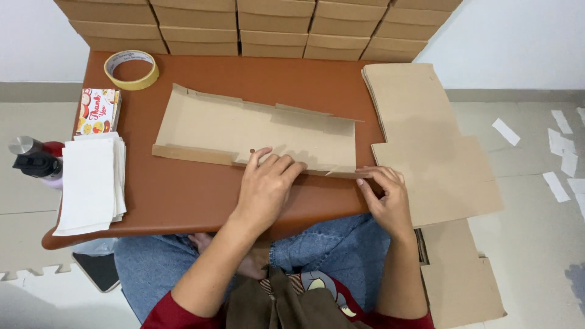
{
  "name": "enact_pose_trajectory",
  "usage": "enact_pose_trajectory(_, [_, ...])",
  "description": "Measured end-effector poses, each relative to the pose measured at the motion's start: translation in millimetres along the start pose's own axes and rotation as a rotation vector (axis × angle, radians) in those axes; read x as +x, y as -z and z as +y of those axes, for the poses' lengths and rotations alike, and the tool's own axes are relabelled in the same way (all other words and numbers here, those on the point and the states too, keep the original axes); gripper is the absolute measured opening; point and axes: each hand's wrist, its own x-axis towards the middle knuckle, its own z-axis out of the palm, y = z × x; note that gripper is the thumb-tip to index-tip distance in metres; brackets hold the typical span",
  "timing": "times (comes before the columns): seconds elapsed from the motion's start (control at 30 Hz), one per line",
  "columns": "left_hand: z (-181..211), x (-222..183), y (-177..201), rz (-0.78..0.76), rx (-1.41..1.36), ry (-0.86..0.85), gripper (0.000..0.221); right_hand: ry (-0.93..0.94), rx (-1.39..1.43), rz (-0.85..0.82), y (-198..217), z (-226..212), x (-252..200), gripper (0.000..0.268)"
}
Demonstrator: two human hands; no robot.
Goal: Assembling a small cardboard box from a flat sheet by folding along pre-scored lines and tucking in tabs, then placing the finished box onto a stack.
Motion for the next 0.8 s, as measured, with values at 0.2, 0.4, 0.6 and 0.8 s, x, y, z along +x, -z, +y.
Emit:
enact_pose_trajectory(0.2, [9.4,-21.1,13.7,0.096,-0.008,-0.044,0.004,0.087,0.116,0.098,-5.6,-8.1,1.1,0.007])
enact_pose_trajectory(0.4, [18.9,-26.9,-8.7,0.297,-0.016,-0.060,0.006,0.294,0.078,0.003,5.8,-68.2,15.0,0.007])
enact_pose_trajectory(0.6, [33.6,-19.6,-9.2,0.409,-0.049,-0.043,0.008,0.351,-0.021,-0.089,1.4,-80.9,24.7,0.005])
enact_pose_trajectory(0.8, [34.1,-28.2,-25.6,0.444,-0.215,0.015,0.013,0.321,-0.032,-0.154,1.2,-83.9,26.9,0.007])
